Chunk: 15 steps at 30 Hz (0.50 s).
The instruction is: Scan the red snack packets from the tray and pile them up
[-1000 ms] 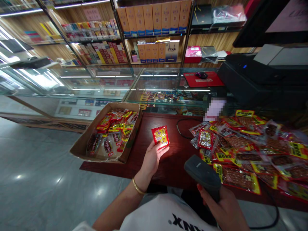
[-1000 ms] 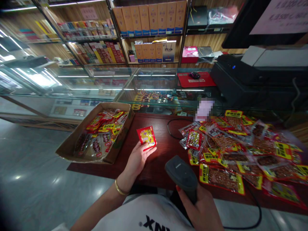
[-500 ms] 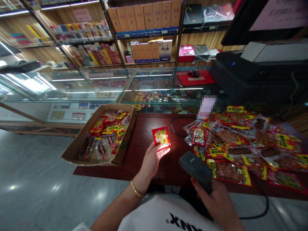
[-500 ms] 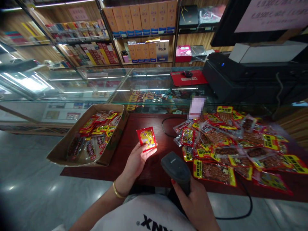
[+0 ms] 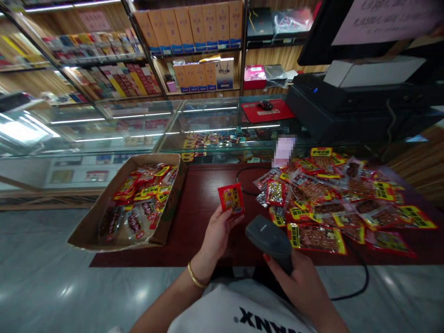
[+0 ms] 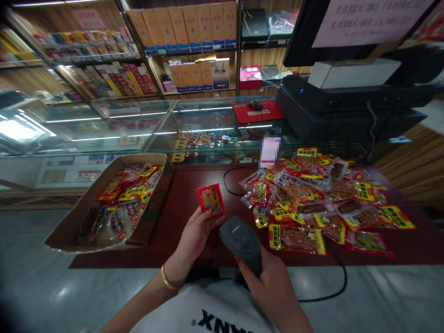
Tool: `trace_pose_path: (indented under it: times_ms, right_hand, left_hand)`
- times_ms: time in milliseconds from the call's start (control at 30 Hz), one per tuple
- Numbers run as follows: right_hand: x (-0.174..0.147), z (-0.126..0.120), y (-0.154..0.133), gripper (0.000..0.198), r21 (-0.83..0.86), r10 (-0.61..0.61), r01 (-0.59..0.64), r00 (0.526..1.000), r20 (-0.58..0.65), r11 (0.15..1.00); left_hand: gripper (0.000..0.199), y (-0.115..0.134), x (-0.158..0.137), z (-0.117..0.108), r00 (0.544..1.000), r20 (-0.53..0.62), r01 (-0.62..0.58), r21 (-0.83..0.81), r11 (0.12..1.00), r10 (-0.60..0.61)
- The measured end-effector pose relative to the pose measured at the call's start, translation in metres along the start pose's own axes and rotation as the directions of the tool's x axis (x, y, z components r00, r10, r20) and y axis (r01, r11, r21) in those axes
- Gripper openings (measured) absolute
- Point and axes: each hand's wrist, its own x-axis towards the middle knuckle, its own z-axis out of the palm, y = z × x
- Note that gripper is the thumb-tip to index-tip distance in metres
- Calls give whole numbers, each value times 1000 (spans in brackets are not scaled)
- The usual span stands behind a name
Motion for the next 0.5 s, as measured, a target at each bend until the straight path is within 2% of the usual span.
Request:
trace_pose_path:
  times_ms: [100,167,267,367,500]
  right_hand:
    - [-11,-10,1,27,68,4,-7,999,41,998]
    - [-19,-15,6,24,82,35,-35,999,12,996]
    - [-30,-22,20,24,84,124,-118,989,-75,990]
    - [-42,-26,33,34,126,225,-205,958,-175,971]
    - [-54,-32,40,39,215,323,-267,900,-294,940]
  left_hand:
    - [30,-5,7,-4,999,-37,31,71,997,-28]
    - [27,-11,14,-2,997,-34,78,154,985,-74]
    - [27,-23,23,17,987,69,124,252,960,-145]
    - [31,-37,37,62,955,216,139,279,950,-203]
    - [24,-50,77,150,892,340,203,284,937,-297]
